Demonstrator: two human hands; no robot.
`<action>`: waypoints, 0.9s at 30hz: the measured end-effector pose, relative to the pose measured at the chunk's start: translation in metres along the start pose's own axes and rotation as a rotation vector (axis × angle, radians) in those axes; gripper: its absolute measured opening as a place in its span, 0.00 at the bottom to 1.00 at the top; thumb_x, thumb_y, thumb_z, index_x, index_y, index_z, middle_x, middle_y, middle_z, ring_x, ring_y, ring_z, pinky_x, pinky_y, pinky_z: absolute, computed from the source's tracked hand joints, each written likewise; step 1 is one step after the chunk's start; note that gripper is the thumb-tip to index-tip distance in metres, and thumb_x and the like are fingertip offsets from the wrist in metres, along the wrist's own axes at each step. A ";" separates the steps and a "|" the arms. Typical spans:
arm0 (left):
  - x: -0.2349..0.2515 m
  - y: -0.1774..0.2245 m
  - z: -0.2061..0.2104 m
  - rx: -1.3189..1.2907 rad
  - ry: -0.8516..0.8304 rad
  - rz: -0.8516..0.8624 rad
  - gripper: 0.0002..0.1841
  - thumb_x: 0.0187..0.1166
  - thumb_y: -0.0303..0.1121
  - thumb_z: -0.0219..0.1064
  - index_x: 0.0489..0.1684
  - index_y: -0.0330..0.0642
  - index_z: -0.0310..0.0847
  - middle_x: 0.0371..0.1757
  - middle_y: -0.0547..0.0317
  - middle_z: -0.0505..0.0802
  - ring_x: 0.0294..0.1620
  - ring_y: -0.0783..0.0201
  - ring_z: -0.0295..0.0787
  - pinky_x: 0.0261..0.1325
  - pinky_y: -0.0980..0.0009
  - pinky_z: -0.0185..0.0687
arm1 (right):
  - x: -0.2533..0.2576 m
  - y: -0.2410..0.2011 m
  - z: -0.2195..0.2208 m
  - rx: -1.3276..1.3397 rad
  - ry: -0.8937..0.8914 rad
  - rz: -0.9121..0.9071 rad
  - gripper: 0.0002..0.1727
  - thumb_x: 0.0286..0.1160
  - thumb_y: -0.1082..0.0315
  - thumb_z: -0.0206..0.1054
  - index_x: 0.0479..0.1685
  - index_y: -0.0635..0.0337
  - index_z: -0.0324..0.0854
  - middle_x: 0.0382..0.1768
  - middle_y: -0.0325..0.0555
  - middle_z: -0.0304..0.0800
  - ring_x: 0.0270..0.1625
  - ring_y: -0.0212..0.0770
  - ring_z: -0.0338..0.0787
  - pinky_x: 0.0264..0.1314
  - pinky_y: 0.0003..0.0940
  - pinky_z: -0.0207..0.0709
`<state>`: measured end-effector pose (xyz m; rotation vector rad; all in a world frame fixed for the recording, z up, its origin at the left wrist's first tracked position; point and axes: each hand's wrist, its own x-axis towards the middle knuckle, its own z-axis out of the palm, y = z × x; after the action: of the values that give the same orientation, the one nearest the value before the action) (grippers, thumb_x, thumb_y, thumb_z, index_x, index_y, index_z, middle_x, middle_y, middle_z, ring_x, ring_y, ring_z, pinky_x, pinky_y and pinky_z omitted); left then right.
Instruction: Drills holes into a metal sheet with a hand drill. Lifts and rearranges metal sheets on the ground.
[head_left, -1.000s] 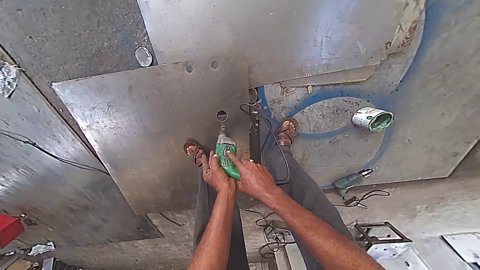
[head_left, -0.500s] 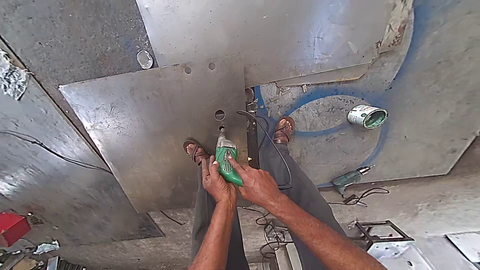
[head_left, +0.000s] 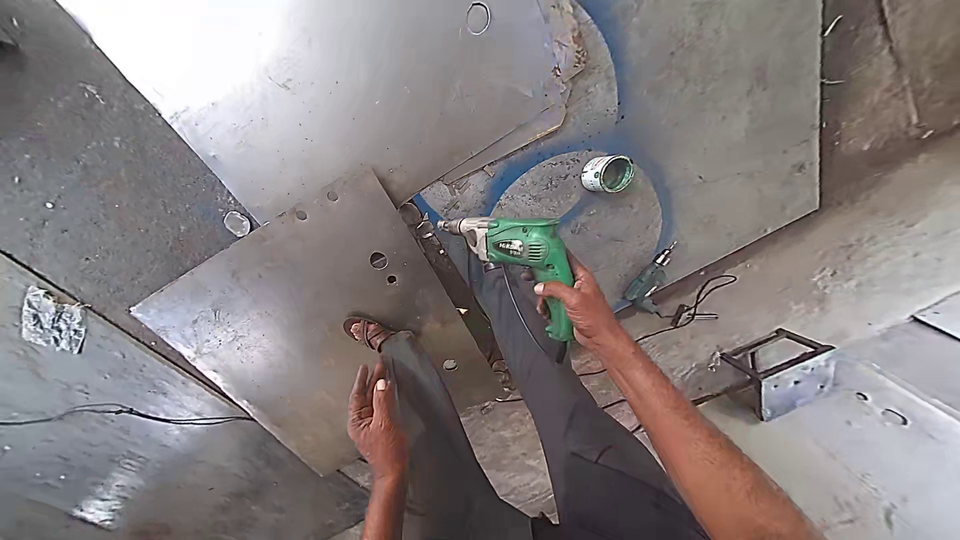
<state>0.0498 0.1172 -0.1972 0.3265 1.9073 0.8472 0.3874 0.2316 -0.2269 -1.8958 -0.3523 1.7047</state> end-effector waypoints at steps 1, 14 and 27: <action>-0.006 0.000 -0.006 0.037 0.013 -0.009 0.29 0.85 0.32 0.61 0.84 0.30 0.64 0.73 0.43 0.87 0.73 0.51 0.86 0.71 0.54 0.85 | 0.003 -0.009 -0.021 0.040 0.066 -0.020 0.39 0.73 0.71 0.67 0.88 0.44 0.62 0.51 0.52 0.92 0.26 0.45 0.89 0.25 0.38 0.86; -0.053 -0.030 -0.089 0.497 0.110 -0.220 0.28 0.84 0.33 0.66 0.83 0.36 0.70 0.71 0.47 0.89 0.71 0.53 0.86 0.65 0.47 0.84 | 0.080 -0.057 -0.246 0.263 0.630 -0.092 0.31 0.70 0.70 0.65 0.77 0.48 0.68 0.47 0.46 0.91 0.26 0.41 0.89 0.22 0.35 0.84; -0.095 0.001 -0.095 0.675 -0.056 -0.464 0.26 0.84 0.35 0.68 0.80 0.39 0.74 0.69 0.49 0.91 0.68 0.52 0.89 0.63 0.48 0.86 | 0.148 -0.024 -0.284 0.519 0.690 0.017 0.19 0.73 0.69 0.64 0.64 0.54 0.73 0.37 0.47 0.89 0.25 0.41 0.88 0.23 0.36 0.84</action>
<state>0.0126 0.0255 -0.1056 0.2822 2.0549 -0.1268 0.6911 0.2665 -0.3260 -1.9239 0.3427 0.9214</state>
